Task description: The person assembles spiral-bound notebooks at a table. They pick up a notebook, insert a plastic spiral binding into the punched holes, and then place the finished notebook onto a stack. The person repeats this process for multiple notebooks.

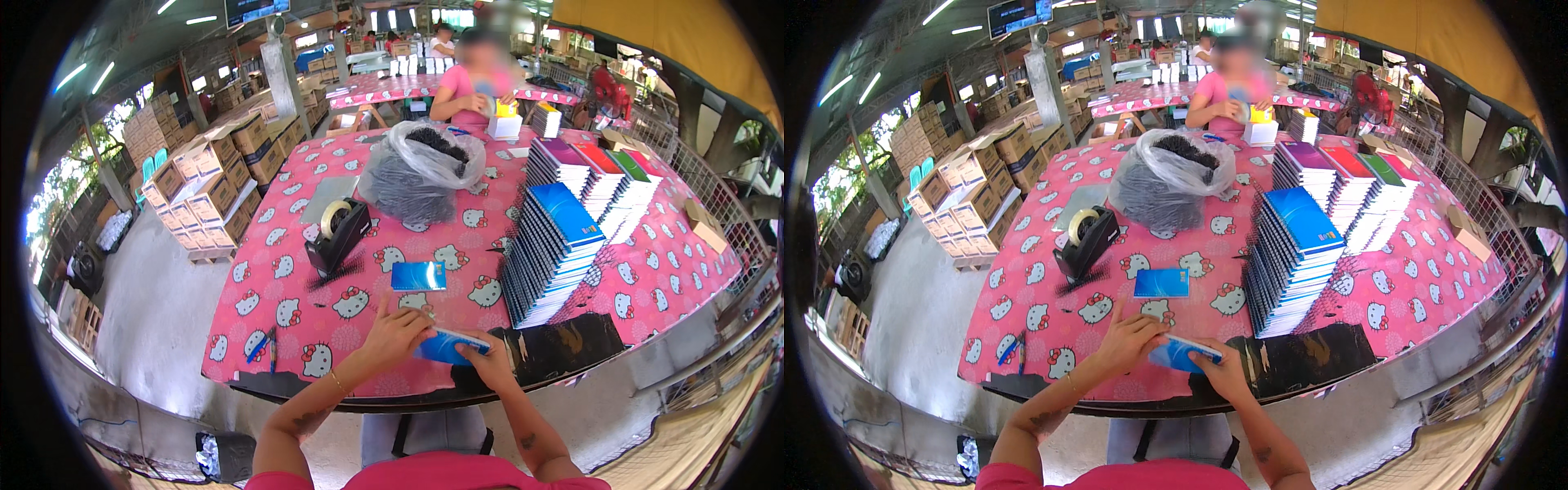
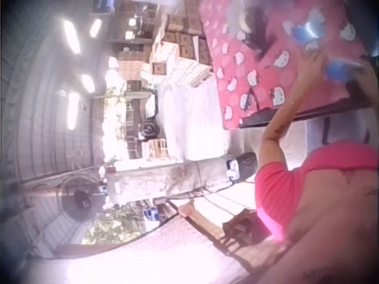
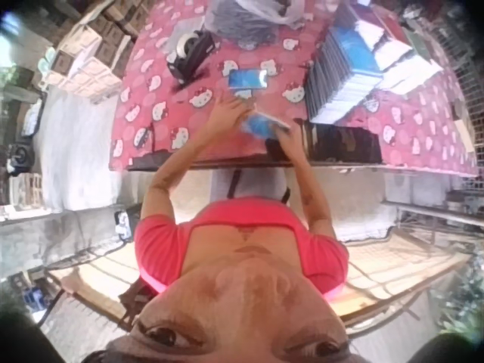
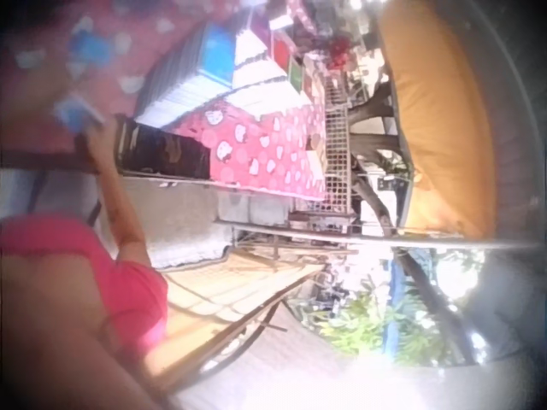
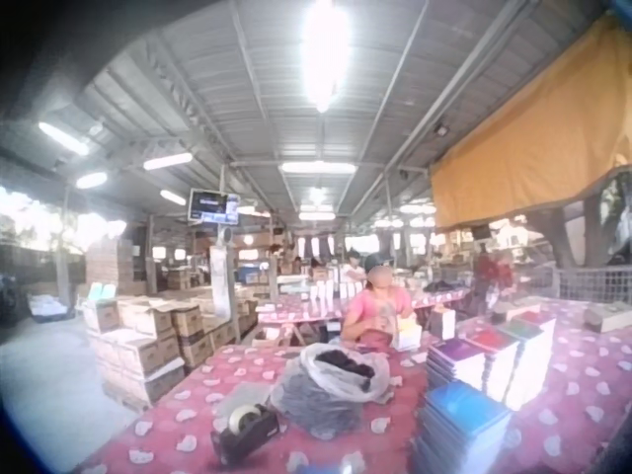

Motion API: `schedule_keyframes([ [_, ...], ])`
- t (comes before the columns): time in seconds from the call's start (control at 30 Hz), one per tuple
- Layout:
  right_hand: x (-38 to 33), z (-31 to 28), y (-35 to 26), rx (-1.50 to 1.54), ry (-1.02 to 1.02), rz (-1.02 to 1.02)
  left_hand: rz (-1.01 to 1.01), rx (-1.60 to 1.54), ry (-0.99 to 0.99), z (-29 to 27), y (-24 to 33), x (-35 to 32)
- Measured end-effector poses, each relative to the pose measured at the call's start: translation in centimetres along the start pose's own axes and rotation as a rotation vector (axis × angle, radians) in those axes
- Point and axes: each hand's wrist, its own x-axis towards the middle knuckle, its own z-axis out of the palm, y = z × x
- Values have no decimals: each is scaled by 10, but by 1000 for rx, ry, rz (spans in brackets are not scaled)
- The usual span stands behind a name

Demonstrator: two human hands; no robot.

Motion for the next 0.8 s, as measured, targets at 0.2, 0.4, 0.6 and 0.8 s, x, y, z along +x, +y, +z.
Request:
schedule_keyframes([
  [0.2,-6,-12,0,-55,-123,-17,43,-302,-152,-17,-3,7],
  [0.4,-11,-9,-10,18,-57,55,55,88,-125,-25,14,11],
  [0.6,-10,9,-7,194,103,82,-126,345,-165,4,68,-39],
  [0.8,-13,17,-10,196,87,114,-103,568,-161,7,56,-29],
])
